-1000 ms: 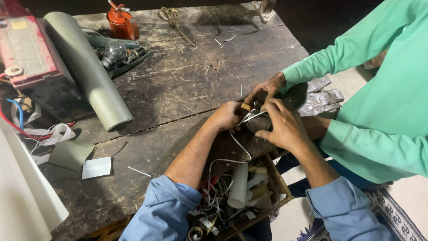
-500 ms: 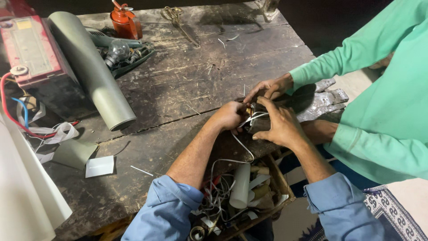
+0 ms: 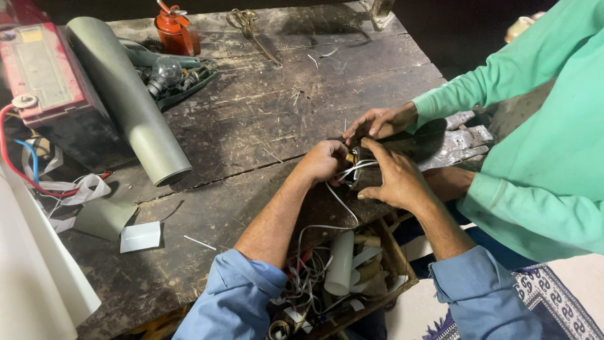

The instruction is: The person works on a cylindrical electrical component on a wooden workbench, using a wooden stick to adjust internal parts and a white zip tie to secure the assembly. They retrieve pliers and a screwdriver from a drawer to assist with the repair.

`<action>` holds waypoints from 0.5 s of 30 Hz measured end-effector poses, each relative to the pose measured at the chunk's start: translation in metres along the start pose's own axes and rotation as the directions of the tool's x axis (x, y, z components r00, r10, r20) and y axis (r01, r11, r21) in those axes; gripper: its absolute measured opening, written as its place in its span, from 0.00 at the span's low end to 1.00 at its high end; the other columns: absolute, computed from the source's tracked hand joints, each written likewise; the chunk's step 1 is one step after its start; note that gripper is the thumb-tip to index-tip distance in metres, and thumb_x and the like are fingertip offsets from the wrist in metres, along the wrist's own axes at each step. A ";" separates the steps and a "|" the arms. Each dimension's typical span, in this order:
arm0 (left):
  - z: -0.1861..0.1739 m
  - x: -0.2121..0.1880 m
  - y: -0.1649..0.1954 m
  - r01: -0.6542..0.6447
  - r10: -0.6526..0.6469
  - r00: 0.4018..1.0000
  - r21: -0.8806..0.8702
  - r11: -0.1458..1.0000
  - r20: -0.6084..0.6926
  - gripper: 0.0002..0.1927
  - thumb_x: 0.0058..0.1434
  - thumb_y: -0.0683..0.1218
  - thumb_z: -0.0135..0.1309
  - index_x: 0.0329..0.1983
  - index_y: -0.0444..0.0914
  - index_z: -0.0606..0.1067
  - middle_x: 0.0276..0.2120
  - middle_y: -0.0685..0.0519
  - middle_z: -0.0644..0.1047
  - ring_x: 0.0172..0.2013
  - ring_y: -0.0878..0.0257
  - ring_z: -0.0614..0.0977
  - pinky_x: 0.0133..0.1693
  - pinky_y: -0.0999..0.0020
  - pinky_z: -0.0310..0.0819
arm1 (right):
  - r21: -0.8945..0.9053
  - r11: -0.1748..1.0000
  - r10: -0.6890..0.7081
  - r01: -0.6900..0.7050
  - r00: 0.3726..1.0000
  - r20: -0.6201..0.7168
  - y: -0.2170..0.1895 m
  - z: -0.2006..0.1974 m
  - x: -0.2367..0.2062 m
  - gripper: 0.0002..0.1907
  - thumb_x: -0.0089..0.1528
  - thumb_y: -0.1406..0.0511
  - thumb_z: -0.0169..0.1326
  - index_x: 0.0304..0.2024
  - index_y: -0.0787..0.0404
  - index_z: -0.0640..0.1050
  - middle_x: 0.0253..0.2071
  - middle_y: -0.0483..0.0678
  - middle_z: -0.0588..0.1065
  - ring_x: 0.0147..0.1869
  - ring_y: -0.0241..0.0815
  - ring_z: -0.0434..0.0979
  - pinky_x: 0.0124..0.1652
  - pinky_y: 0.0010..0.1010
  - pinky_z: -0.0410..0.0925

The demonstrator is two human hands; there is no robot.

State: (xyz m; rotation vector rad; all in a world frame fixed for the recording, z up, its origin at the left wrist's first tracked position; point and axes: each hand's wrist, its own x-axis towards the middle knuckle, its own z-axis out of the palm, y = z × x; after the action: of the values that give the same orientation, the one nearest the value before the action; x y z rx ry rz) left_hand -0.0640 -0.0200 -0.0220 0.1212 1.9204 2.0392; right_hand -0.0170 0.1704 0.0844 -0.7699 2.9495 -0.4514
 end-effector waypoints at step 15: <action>-0.005 -0.002 -0.002 -0.065 0.064 0.993 0.010 0.998 0.096 0.08 0.64 0.32 0.53 0.42 0.37 0.72 0.29 0.51 0.79 0.25 0.62 0.83 0.26 0.64 0.85 | -0.015 0.999 0.032 -0.032 0.999 0.033 -0.003 -0.001 0.000 0.62 0.39 0.57 0.77 0.70 0.50 0.58 0.68 0.55 0.67 0.71 0.57 0.66 0.64 0.49 0.62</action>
State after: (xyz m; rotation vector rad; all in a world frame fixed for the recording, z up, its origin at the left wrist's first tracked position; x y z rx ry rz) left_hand -0.0632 -0.0250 -0.0244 0.2822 1.8948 2.0235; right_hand -0.0159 0.1679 0.0865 -0.7230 2.9332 -0.4108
